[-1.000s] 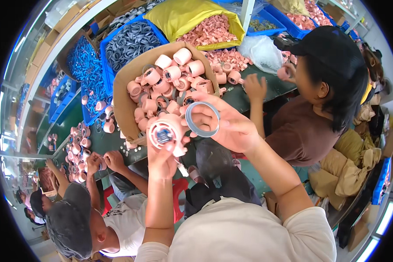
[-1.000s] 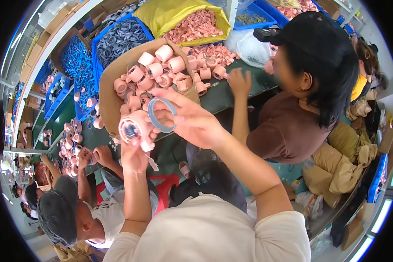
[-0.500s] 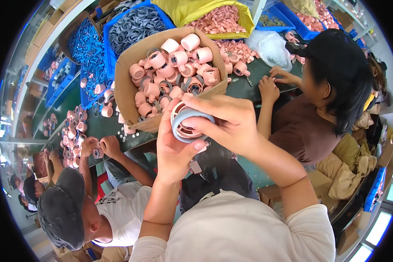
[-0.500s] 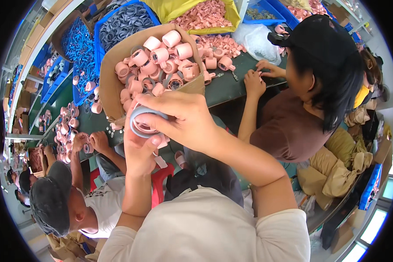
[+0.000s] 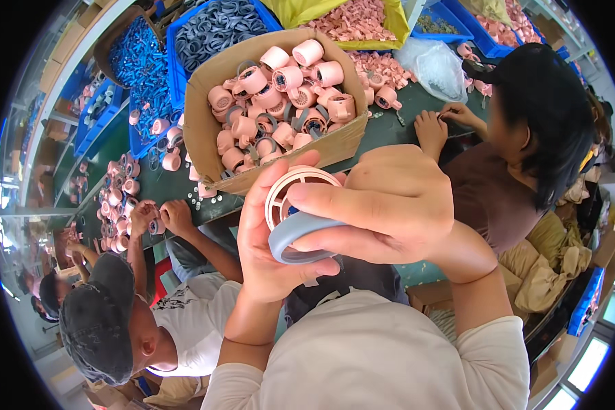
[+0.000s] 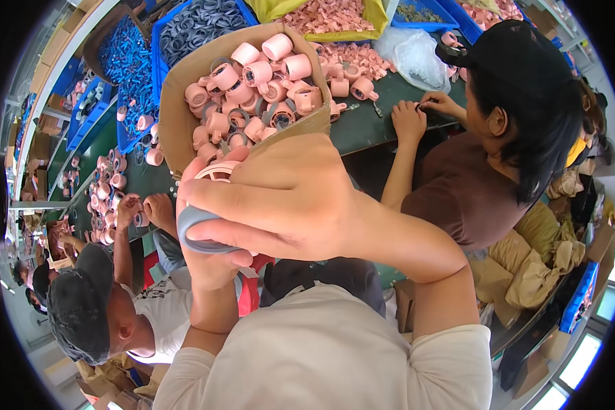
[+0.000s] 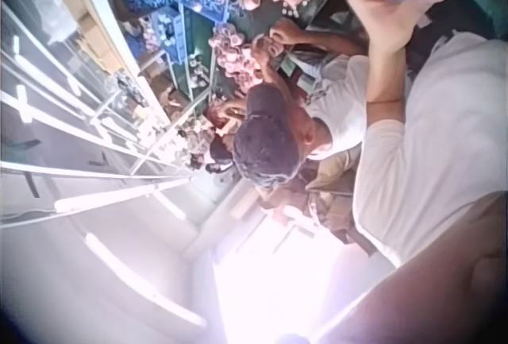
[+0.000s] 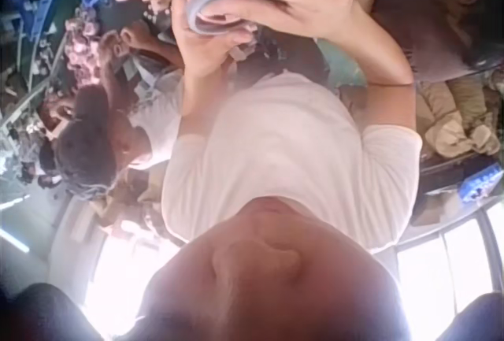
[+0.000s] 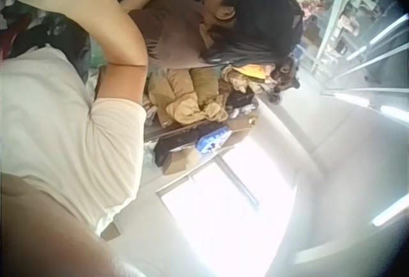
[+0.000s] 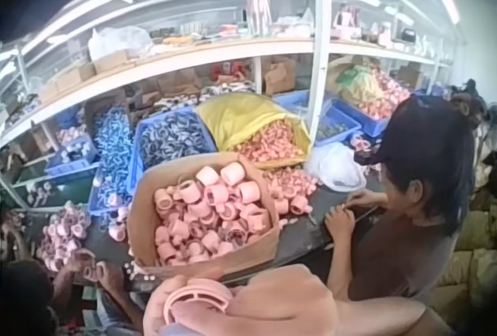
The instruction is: The person assembles mini fans by attaching circular rings onto fan casings by hand, moves a cardboard box away from the table, and fits additional rings onto fan casings.
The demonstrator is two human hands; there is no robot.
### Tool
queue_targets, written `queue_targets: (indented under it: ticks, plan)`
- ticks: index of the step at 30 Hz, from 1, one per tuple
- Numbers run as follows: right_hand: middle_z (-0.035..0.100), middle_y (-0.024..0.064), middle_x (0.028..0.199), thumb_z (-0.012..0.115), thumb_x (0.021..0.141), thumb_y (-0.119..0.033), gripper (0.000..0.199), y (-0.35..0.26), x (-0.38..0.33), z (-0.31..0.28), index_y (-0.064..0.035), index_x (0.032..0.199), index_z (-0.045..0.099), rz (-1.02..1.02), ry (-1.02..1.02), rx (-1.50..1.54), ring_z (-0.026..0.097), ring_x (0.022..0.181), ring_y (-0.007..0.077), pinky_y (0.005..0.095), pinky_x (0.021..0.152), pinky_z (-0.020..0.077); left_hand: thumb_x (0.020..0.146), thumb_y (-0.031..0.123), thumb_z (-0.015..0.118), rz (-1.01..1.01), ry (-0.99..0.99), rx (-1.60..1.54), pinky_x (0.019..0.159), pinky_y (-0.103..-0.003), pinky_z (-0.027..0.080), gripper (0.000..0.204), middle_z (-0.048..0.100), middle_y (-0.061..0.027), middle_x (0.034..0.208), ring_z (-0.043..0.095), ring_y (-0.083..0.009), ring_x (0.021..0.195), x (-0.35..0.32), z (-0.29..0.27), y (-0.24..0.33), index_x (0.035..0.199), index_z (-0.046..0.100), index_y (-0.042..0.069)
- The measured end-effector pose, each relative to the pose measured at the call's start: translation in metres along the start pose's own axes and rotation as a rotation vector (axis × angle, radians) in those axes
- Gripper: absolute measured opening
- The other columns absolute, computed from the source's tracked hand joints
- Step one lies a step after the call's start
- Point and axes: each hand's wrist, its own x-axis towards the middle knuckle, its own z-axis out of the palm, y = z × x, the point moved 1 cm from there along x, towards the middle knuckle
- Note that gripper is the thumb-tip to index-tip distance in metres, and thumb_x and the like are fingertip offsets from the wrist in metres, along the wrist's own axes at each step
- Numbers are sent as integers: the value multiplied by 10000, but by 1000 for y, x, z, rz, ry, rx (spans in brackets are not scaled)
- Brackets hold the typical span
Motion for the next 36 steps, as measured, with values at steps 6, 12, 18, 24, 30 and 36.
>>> queue_targets:
  ticks: [6,12,18,24,30,36]
  plan:
    - [576,36,599,786,636,-175,396,1,3,-2,-8,975,669,11,-50,19,472,420,135,236,388,325,466,63,882,-7,-12,38,966,-399,440,1035,376,-207,1358,494,-300,1166,2,-3,0,1348,341,59]
    - [576,44,603,773,651,-158,368,1,6,-5,-13,974,671,22,-31,64,492,431,137,243,390,336,450,74,889,12,-35,45,967,-397,434,1042,378,-226,1351,486,-290,1173,4,-2,-1,1342,350,53]
    - [535,12,660,642,796,-204,136,-1,7,-12,-95,873,616,118,-184,91,522,501,179,292,438,400,447,99,895,58,-111,146,961,-393,429,1040,374,-253,1347,487,-278,1168,6,-4,1,1336,359,49]
    - [536,16,666,627,808,-212,137,-2,7,-11,-101,886,609,142,-175,131,529,513,185,301,436,395,438,134,899,91,-122,203,950,-395,435,1026,393,-255,1334,508,-272,1140,5,-4,3,1321,384,47]
    - [576,24,713,668,770,-250,243,0,4,-17,-75,934,630,143,-200,9,564,560,181,285,479,423,426,193,912,-101,88,243,883,-363,476,980,496,-221,1231,560,-256,1041,-4,1,7,1260,428,19]
    - [637,135,797,672,729,-387,404,11,-22,12,-15,886,653,469,68,-94,618,664,273,357,582,471,666,64,785,-65,110,655,921,-343,429,706,525,-166,1176,539,-248,1062,-14,-7,-7,1243,401,-75]
